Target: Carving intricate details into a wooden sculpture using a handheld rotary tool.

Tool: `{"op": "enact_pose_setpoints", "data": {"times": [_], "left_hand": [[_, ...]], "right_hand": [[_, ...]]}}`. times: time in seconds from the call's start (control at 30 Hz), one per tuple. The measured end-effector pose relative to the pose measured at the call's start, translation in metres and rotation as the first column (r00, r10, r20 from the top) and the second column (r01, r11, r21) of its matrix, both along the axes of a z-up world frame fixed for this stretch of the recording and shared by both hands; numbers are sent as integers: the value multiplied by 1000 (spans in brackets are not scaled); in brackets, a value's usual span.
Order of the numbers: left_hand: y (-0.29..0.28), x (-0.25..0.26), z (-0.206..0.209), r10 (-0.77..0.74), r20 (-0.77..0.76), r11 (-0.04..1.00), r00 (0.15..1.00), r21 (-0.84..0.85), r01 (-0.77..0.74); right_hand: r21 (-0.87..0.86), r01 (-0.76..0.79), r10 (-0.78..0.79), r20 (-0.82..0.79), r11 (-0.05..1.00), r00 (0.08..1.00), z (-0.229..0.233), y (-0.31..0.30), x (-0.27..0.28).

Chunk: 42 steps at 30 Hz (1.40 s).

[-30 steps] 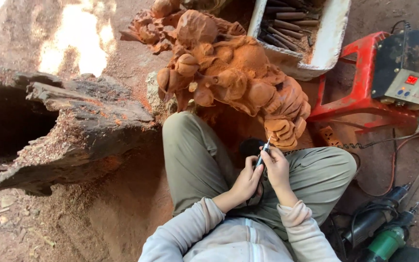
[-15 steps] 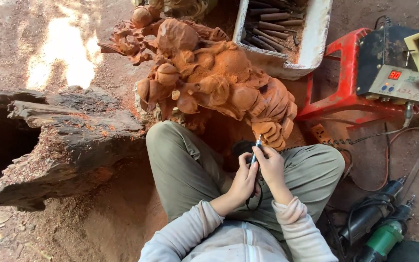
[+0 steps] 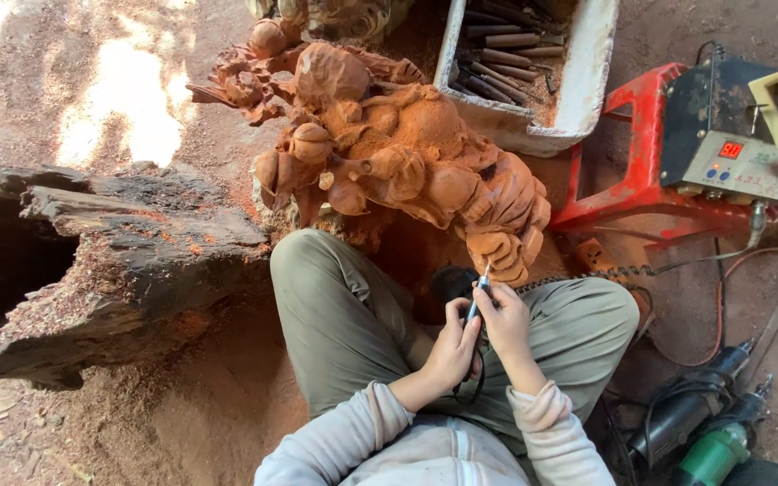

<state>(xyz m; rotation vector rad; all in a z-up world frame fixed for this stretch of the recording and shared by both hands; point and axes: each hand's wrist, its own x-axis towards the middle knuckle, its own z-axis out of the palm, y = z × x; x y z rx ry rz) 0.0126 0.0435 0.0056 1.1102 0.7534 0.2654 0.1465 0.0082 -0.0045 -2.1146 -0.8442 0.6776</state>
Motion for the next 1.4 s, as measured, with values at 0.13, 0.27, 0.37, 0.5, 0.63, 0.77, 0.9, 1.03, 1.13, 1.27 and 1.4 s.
{"op": "enact_pose_setpoints", "data": {"times": [0.13,0.27,0.37,0.5,0.63,0.77,0.9,1.03,1.13,1.27,1.4], "left_hand": [[-4,-3,-5,-1,-33,1000,999,26,2],[-10,4,-29,-79,-58,994,995,75,83],[-9,9,-31,-71,-24,997,997,21,72],[-13,11,-46,-36,-2,999,999,-11,36],[-13,15,-51,-5,44,1000,999,-20,6],[-9,15,-51,2,55,1000,999,-16,-1],[-8,19,-52,32,114,998,993,-53,-26],[-7,21,-48,40,159,997,986,-74,-28],[-5,21,-47,57,181,995,982,-86,-42],[-9,24,-54,65,200,995,978,-83,-49],[-11,24,-58,83,209,994,974,-86,-66]], "right_hand": [[15,-20,20,29,1000,999,2,-3,-3],[48,-130,116,224,990,968,13,0,-4],[55,-200,169,351,978,921,6,1,1],[24,-223,191,434,975,880,1,2,2],[-9,-219,201,432,976,879,4,5,2],[-63,-232,227,556,971,800,-4,5,8],[-112,-264,270,664,958,698,-4,6,11],[-108,-270,268,694,957,668,-1,7,10],[-140,-258,282,678,956,678,2,7,8],[-153,-252,290,636,956,715,0,5,9],[-183,-233,296,637,955,712,-16,0,16]]}}
